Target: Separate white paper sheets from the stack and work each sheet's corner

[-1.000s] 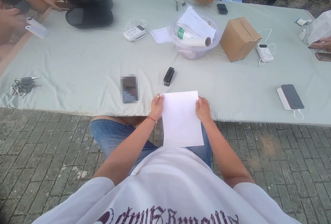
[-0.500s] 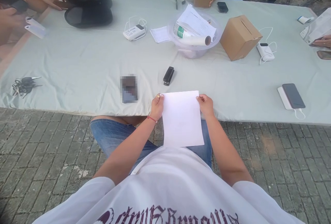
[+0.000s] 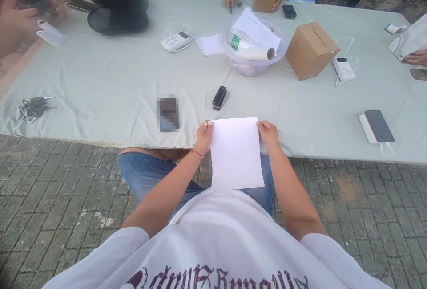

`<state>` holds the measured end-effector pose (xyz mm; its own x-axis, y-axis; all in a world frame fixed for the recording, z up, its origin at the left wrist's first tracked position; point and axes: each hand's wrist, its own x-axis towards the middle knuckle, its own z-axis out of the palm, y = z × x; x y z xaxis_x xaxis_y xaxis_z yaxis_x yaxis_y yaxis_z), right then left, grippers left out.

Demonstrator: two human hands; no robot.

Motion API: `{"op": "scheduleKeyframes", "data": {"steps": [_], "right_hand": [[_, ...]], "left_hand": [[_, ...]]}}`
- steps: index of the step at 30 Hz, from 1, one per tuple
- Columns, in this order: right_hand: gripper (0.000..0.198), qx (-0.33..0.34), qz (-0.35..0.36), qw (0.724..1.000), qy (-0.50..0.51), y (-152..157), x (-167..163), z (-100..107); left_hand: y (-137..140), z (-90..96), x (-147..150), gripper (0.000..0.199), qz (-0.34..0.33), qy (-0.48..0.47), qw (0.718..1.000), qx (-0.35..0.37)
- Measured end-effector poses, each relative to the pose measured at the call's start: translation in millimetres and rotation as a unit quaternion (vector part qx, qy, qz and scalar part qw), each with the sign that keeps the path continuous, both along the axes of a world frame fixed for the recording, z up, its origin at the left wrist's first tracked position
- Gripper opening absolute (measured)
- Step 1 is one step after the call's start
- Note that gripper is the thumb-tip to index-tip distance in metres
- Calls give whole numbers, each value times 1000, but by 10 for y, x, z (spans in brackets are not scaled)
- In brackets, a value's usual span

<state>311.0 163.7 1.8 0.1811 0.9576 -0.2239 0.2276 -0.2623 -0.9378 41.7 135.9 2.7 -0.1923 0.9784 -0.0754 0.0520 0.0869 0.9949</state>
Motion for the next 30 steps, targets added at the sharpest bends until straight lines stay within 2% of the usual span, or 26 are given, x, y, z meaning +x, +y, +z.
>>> {"op": "scheduleKeyframes", "data": {"steps": [8,12,16,20,26,30], "right_hand": [[26,17,29,998,-51,106,40,-35],[35,26,58,990,-127,83,56,-13],[52,91,138,952,-259,75,17,128],[47,122,212,911,-332,77,-43,228],[46,125,218,901,-354,79,-83,232],[43,127,200,909,-343,86,-83,223]], "left_hand": [[3,-26,-5,39,1,-8,1000,-1],[1,-27,-12,39,-9,0,1000,-1],[0,-18,-11,38,-10,8,1000,3],[-5,-10,-8,39,-11,0,1000,6],[-6,-14,-12,39,-18,0,1000,9],[1,-15,-10,39,-17,15,1000,4]]}}
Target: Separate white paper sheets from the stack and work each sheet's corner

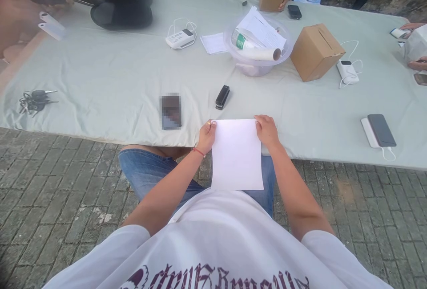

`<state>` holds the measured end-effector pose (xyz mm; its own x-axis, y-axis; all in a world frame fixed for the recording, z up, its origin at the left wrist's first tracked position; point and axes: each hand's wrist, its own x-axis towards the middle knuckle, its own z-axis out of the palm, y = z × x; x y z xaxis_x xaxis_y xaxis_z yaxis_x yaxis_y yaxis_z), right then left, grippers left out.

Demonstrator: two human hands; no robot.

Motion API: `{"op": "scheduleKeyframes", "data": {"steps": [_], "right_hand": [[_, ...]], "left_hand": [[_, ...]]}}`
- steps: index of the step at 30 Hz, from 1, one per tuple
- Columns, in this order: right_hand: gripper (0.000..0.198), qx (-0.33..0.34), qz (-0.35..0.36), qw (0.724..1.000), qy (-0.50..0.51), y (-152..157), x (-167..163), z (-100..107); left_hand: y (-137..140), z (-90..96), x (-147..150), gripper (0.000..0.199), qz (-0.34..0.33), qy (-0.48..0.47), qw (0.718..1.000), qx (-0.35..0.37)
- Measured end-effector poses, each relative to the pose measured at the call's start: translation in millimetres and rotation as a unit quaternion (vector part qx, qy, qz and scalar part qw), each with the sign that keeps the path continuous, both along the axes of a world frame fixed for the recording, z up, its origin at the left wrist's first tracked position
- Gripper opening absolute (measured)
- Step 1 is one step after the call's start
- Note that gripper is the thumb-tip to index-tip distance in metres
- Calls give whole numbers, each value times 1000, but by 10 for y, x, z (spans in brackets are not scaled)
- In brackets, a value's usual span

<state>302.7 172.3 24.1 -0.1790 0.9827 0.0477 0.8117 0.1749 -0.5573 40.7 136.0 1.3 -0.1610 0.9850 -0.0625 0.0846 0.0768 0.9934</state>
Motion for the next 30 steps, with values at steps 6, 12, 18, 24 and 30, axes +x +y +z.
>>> {"op": "scheduleKeyframes", "data": {"steps": [6,12,18,24,30], "right_hand": [[28,-54,-40,992,105,31,31,18],[26,-122,-80,958,247,46,77,4],[29,-142,-75,951,264,61,141,12],[33,-40,8,994,105,40,168,131],[38,0,46,999,21,1,140,125]], "left_hand": [[12,-17,-1,40,3,26,1000,7],[24,-24,-4,40,3,31,1000,3],[28,-28,-11,38,-12,58,998,-2],[22,-27,-13,37,-11,64,998,4],[25,-40,-12,37,-11,68,998,4]]}}
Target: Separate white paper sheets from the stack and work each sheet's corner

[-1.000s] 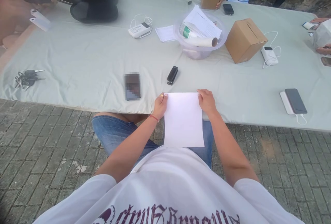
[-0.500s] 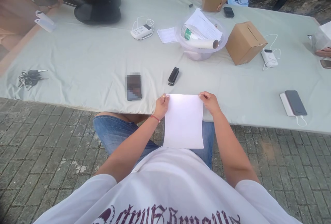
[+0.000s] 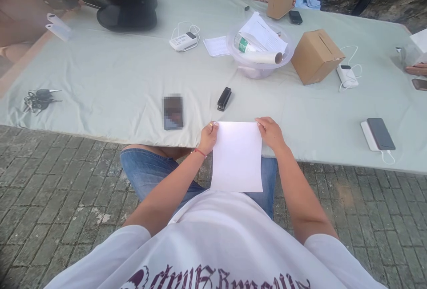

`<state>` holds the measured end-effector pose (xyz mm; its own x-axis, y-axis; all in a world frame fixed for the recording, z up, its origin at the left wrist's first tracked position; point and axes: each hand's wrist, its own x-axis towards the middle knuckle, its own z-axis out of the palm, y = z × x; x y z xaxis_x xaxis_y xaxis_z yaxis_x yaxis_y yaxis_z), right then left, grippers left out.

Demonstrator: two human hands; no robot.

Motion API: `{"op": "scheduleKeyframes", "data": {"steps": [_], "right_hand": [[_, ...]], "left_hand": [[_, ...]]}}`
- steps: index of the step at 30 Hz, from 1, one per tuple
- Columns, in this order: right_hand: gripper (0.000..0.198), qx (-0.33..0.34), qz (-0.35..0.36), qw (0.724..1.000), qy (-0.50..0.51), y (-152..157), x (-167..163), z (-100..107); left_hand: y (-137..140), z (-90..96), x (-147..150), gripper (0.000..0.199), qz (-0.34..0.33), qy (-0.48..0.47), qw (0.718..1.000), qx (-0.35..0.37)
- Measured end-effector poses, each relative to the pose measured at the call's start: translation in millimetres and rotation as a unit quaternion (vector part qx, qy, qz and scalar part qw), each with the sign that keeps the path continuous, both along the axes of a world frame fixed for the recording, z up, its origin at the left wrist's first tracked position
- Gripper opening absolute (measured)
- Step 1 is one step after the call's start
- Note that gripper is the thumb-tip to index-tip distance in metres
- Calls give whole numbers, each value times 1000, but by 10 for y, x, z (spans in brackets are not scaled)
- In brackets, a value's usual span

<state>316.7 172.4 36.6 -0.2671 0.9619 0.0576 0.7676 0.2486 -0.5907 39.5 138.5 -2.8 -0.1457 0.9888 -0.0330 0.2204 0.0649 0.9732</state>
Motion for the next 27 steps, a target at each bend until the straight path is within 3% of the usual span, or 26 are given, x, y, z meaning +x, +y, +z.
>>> {"op": "scheduleKeyframes", "data": {"steps": [11,27], "right_hand": [[44,7,12,997,-82,-54,-115,27],[48,17,4,994,-106,-81,-169,10]], "left_hand": [[-5,15,-5,37,-1,2,1000,-2],[-16,33,-1,38,-3,-16,1000,-1]]}}
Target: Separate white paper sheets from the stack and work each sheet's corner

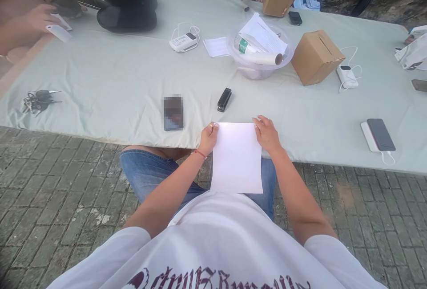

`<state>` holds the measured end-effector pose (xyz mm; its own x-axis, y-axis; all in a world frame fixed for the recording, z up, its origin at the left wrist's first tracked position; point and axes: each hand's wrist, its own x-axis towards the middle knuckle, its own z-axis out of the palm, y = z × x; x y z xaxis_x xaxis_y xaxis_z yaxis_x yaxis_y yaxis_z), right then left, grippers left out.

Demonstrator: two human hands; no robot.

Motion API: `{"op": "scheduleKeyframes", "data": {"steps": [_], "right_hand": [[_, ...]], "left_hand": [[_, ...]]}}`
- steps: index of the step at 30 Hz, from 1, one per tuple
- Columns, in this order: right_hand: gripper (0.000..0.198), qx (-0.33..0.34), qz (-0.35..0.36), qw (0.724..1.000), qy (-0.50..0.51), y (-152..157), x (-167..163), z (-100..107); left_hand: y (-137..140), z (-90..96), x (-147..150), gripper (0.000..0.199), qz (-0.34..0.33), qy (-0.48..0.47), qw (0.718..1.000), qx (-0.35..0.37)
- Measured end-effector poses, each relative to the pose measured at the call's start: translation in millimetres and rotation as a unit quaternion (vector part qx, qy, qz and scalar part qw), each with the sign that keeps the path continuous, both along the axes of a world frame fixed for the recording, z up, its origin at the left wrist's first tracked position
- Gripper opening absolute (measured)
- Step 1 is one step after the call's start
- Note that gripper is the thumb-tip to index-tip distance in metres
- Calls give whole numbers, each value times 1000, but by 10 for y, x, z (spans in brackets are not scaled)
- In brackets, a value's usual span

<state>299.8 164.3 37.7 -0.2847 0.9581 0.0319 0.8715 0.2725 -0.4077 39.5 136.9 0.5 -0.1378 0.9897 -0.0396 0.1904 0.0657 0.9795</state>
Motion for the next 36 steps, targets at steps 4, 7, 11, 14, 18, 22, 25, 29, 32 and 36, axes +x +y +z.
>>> {"op": "scheduleKeyframes", "data": {"steps": [4,7,11,14,18,22,25,29,32,36], "right_hand": [[48,-14,3,1000,-3,-8,-7,-7],[47,-16,0,1000,11,-4,-3,-20],[41,-35,-10,997,71,35,25,-41],[35,-57,-32,987,148,77,71,-52],[31,-57,-51,983,170,105,149,-64],[35,-28,-27,994,98,72,187,-73],[42,15,-14,998,57,24,172,-80],[44,24,11,999,28,-23,139,-89],[44,32,2,999,32,-28,123,-87],[42,2,6,998,69,2,118,-76]], "left_hand": [[-1,0,1,39,-1,-3,1000,0],[0,-1,4,38,-2,0,1000,-2],[4,-4,3,37,-3,17,1000,-2],[6,-6,0,38,-5,21,1000,-4],[5,-3,-1,38,-6,22,1000,-5],[2,8,1,38,-7,24,1000,-3],[1,14,1,38,-3,24,1000,-2],[1,14,-1,38,-4,25,1000,-2],[1,7,-2,38,-1,24,1000,-7],[2,1,-3,38,-6,23,1000,-7]]}}
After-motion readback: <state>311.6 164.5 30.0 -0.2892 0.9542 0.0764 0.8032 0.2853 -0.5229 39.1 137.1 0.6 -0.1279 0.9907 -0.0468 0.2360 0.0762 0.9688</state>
